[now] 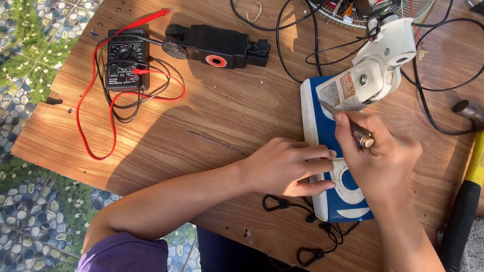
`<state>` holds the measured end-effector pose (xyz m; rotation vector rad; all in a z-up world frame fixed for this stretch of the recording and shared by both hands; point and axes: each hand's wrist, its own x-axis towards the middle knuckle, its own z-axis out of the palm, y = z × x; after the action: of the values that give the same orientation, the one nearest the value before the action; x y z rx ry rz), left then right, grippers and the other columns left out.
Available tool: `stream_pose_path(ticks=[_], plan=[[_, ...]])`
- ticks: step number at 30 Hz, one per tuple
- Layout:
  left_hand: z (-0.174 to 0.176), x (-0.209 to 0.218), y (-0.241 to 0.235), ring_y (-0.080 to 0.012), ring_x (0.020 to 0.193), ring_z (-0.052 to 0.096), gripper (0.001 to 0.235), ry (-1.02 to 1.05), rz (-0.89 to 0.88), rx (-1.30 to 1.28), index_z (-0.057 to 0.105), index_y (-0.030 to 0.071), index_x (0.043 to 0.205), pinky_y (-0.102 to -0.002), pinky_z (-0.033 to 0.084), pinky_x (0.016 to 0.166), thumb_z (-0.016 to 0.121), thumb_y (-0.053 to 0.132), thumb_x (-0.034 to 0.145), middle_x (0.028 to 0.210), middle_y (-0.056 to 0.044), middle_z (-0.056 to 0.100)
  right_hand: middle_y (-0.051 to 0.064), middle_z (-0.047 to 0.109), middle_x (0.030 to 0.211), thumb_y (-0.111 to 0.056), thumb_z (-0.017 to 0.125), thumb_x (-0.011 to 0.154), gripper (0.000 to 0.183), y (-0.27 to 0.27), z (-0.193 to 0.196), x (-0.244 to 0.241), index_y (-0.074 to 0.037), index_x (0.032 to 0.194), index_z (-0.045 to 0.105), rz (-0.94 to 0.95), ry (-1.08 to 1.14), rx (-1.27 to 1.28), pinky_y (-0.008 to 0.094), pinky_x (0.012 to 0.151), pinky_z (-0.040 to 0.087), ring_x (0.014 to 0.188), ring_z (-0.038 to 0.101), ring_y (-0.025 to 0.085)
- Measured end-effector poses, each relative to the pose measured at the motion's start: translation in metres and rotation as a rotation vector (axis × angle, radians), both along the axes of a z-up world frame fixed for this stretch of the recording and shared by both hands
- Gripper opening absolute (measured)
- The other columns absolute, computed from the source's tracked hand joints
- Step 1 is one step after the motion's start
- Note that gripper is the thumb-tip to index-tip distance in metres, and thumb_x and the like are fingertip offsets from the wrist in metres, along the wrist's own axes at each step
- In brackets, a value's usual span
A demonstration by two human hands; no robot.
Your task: The person uses a screwdriver to unscrew and remove a panel from a blue and white handheld appliance on a wooden table. They then use the screwdriver to probe and adjust internal components within the device's casing.
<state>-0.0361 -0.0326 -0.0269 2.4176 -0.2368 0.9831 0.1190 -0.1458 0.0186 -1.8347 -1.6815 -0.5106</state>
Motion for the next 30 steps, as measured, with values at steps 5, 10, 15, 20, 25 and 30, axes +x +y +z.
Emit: stream_pose_path(ticks=[5,10,15,20,25,30], plan=[[-0.001,-0.001,-0.003,-0.0296,0.08,0.069,0.022,0.009,0.012,-0.052,0.062,0.006,0.096,-0.044,0.048,0.054,0.059,0.027,0.101,0.096,-0.006,0.061,0.008,0.067,0.081,0.003,0.078,0.107,0.018,-0.01,-0.003,-0.011,-0.002,0.091,0.07,0.002,-0.025,0.008,0.034,0.062,0.042,0.067,0.058,0.022],[-0.008,0.0,-0.005,-0.0295,0.086,0.072,0.023,0.009,0.03,-0.076,0.07,0.008,0.108,-0.046,0.054,0.059,0.061,0.028,0.101,0.107,-0.007,0.068,0.007,0.065,0.085,0.0,0.078,0.101,0.014,0.004,0.004,-0.014,-0.001,0.092,0.068,0.113,-0.146,-0.039,0.034,0.06,0.049,0.069,0.06,0.02],[-0.004,0.0,-0.005,-0.0257,0.079,0.071,0.021,-0.043,0.062,-0.041,0.07,0.009,0.094,-0.042,0.047,0.05,0.061,0.027,0.1,0.099,-0.001,0.069,-0.002,0.069,0.095,-0.014,0.074,0.106,0.009,0.016,0.004,-0.008,-0.008,0.1,0.07,0.063,-0.24,-0.111,0.033,0.057,0.05,0.071,0.063,0.017],[0.002,0.001,-0.002,-0.0208,0.05,0.057,0.028,-0.21,0.081,0.067,0.06,0.01,0.075,-0.033,0.043,0.043,0.056,0.022,0.1,0.076,-0.001,0.056,-0.002,0.066,0.086,-0.019,0.074,0.103,0.004,0.025,-0.009,-0.003,-0.015,0.102,0.073,0.022,-0.298,-0.009,0.032,0.057,0.054,0.066,0.068,0.023],[-0.002,0.001,-0.002,-0.0204,0.053,0.062,0.027,-0.199,0.079,0.089,0.064,0.01,0.079,-0.031,0.045,0.044,0.055,0.024,0.1,0.077,-0.001,0.059,-0.001,0.066,0.082,-0.017,0.072,0.103,0.006,0.004,-0.012,-0.01,-0.013,0.099,0.073,0.011,-0.2,-0.039,0.032,0.052,0.052,0.061,0.065,0.026],[-0.004,-0.003,0.0,-0.0238,0.087,0.077,0.032,-0.128,0.032,0.092,0.079,0.002,0.095,-0.038,0.053,0.055,0.062,0.028,0.103,0.116,-0.008,0.075,0.005,0.072,0.093,-0.013,0.072,0.1,0.009,-0.034,0.018,0.011,-0.006,0.105,0.071,0.092,-0.053,-0.016,0.031,0.064,0.05,0.072,0.066,0.018]])
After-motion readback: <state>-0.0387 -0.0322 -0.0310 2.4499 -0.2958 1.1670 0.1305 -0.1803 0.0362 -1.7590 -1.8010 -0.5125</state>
